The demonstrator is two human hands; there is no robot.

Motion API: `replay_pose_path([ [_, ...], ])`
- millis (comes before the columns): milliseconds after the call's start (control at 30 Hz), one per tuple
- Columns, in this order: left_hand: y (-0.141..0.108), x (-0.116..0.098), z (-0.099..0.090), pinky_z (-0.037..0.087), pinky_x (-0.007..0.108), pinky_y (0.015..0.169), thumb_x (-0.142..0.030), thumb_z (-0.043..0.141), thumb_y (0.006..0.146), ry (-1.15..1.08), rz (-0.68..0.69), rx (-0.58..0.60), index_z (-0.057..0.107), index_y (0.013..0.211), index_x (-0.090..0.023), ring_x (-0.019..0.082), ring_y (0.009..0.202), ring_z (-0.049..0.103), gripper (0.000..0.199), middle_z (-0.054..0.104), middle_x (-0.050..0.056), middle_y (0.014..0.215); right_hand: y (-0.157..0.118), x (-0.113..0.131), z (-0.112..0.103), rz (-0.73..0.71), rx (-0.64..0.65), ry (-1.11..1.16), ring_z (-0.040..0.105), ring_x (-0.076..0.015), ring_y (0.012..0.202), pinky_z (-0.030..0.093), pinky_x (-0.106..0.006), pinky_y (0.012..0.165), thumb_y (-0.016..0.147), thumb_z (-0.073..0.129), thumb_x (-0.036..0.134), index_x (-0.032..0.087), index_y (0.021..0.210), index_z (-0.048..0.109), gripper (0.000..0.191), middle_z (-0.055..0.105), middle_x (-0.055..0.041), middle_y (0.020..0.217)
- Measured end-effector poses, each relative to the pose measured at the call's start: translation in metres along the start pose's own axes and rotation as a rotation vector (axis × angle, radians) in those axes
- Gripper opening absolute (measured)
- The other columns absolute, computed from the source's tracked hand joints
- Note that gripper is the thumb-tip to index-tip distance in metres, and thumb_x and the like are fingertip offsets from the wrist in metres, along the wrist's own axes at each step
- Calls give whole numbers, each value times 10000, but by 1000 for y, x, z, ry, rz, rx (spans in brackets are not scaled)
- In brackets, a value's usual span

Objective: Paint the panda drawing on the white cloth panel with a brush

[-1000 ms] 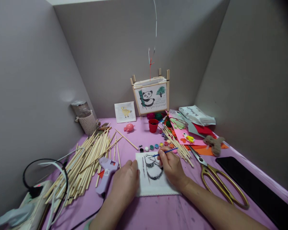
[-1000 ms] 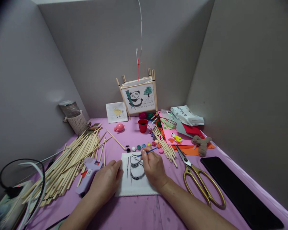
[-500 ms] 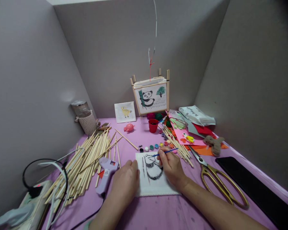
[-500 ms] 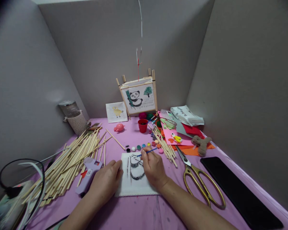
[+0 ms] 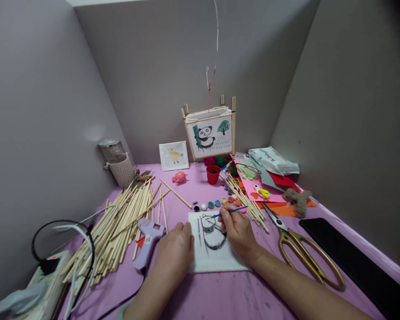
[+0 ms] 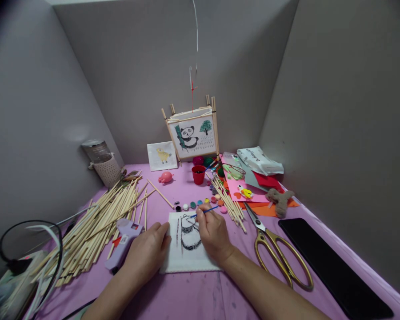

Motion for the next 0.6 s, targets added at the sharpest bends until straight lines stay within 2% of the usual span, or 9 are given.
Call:
replay_pose_path([
  [400,0,1,2,427,286,684,-217,380,912,-1,4,-6,551,994,-205,188,838,625,190,615,52,935,0,0,1,7,20,6,618,-155,603,448,-257,558,973,363,318,202,790,540,280,610,-12,648],
  [600,-1,1,1,423,282,689,-218,373,915,2,2,-7,553,976,-200,184,847,624,191,612,52,929,1,-1,-9,41,-94,7,607,-150,577,452,-258,548,960,383,327,199,833,545,243,610,-4,629],
])
Point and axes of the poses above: each hand's wrist, its own y-axis towards the middle knuckle, its own z-axis out of the palm, x = y × z, the point moved 4 cm from there along y, towards the middle knuckle
